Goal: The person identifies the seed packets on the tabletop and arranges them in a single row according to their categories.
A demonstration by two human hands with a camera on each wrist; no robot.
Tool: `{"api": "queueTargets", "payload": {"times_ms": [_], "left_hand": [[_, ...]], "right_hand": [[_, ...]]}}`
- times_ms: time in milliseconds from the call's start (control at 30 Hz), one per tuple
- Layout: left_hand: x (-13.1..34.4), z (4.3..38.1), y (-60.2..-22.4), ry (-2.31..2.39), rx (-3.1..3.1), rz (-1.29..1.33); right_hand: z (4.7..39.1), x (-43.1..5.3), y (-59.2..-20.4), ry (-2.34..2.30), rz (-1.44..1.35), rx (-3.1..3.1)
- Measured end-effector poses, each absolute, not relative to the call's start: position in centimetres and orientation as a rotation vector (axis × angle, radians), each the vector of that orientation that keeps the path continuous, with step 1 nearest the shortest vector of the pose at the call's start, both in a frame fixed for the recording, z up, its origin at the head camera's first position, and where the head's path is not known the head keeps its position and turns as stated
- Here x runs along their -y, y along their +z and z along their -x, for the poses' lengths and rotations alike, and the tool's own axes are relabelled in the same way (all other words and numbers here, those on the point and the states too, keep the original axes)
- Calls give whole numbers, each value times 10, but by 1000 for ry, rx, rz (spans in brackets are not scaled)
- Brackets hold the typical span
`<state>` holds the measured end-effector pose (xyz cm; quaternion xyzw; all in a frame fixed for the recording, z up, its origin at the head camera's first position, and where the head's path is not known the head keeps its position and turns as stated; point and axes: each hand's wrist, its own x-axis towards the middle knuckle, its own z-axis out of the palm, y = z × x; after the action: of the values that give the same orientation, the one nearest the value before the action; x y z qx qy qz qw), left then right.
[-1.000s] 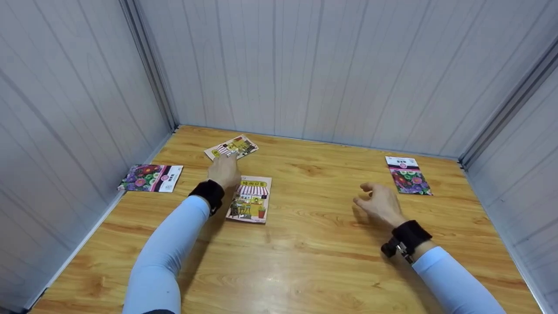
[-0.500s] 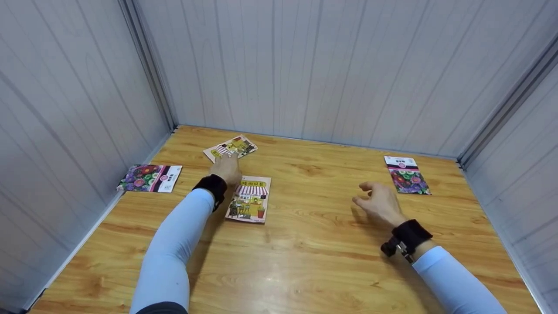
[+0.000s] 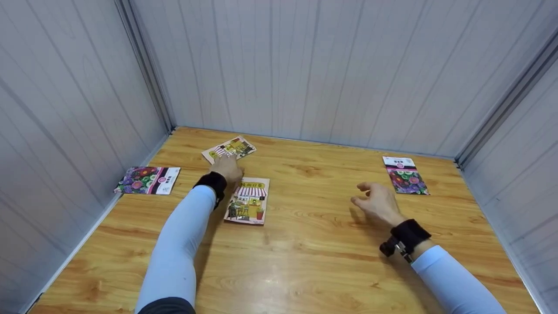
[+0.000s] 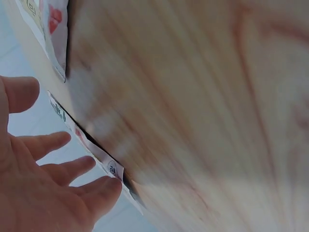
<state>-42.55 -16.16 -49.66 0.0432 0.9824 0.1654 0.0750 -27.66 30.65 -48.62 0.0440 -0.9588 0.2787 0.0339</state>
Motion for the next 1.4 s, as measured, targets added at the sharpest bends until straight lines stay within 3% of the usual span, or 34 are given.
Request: {"api": "queueTargets", "payload": {"times_ms": [767,1200,1400], "left_hand": [[162,417,-487,290,-2954,-250],[160,400,-469,387,-2929,-191],[172,410,-476,510,-3034,-62]], "right_hand": [[278,-303,-482,869,-133,2973],[279,-303,-480,884,-159,2984],[280,-302,-480,897,-178,2980]]}}
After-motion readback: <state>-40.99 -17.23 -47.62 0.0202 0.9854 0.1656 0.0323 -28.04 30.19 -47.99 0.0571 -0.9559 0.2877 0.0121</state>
